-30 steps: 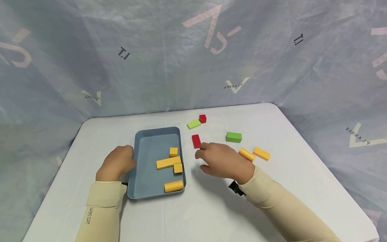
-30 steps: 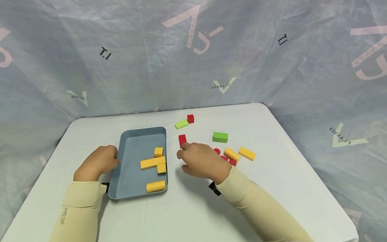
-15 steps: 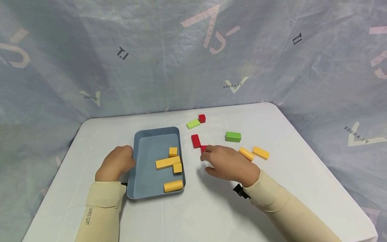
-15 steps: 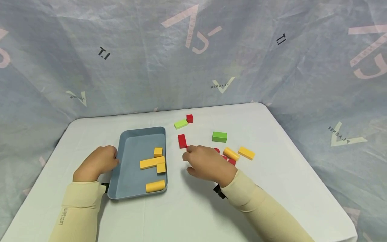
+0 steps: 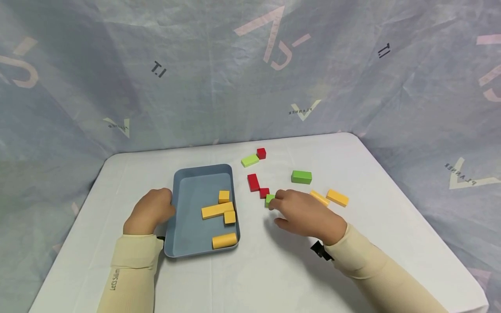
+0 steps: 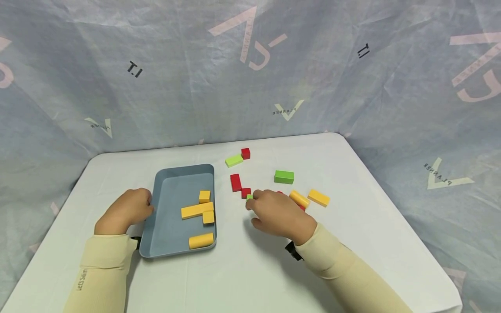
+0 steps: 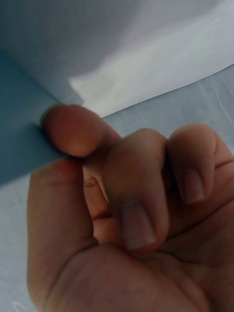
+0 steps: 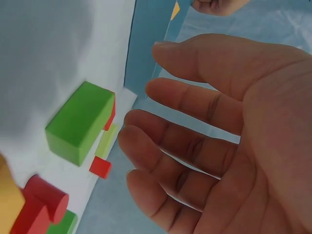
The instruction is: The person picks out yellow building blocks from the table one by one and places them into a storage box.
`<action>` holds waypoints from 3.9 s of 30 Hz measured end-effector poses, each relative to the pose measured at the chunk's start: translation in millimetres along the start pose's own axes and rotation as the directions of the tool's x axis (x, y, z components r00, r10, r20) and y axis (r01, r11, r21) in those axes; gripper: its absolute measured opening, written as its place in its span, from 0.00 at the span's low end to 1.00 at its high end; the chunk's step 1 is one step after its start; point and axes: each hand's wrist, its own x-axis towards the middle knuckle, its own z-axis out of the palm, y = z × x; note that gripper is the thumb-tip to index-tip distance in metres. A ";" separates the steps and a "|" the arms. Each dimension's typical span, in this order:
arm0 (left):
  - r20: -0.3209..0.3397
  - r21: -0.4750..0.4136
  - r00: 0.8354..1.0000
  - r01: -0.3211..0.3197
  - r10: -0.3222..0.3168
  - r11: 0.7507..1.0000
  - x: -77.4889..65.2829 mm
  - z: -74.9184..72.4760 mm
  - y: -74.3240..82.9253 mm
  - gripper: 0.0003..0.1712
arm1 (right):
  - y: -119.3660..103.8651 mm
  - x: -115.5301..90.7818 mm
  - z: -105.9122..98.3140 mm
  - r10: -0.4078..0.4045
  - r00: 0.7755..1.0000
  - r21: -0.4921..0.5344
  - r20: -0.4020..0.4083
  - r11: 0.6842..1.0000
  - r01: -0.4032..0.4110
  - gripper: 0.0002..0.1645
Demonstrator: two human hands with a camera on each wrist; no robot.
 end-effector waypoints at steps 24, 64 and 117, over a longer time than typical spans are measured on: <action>-0.006 -0.015 1.000 -0.012 0.012 1.000 -4.3 -3.4 6.4 0.07 | 15.7 -32.6 14.4 0.027 0.999 0.031 -0.025 0.999 -0.026 0.08; -0.008 0.001 1.000 -0.006 0.006 1.000 -0.5 1.0 1.8 0.05 | 26.1 -62.1 36.3 0.085 0.996 0.065 0.000 0.994 -0.084 0.10; -0.003 -0.001 1.000 -0.012 0.012 1.000 -0.6 -0.8 0.9 0.06 | 19.1 -48.4 36.6 0.055 0.998 0.044 -0.023 0.998 -0.053 0.11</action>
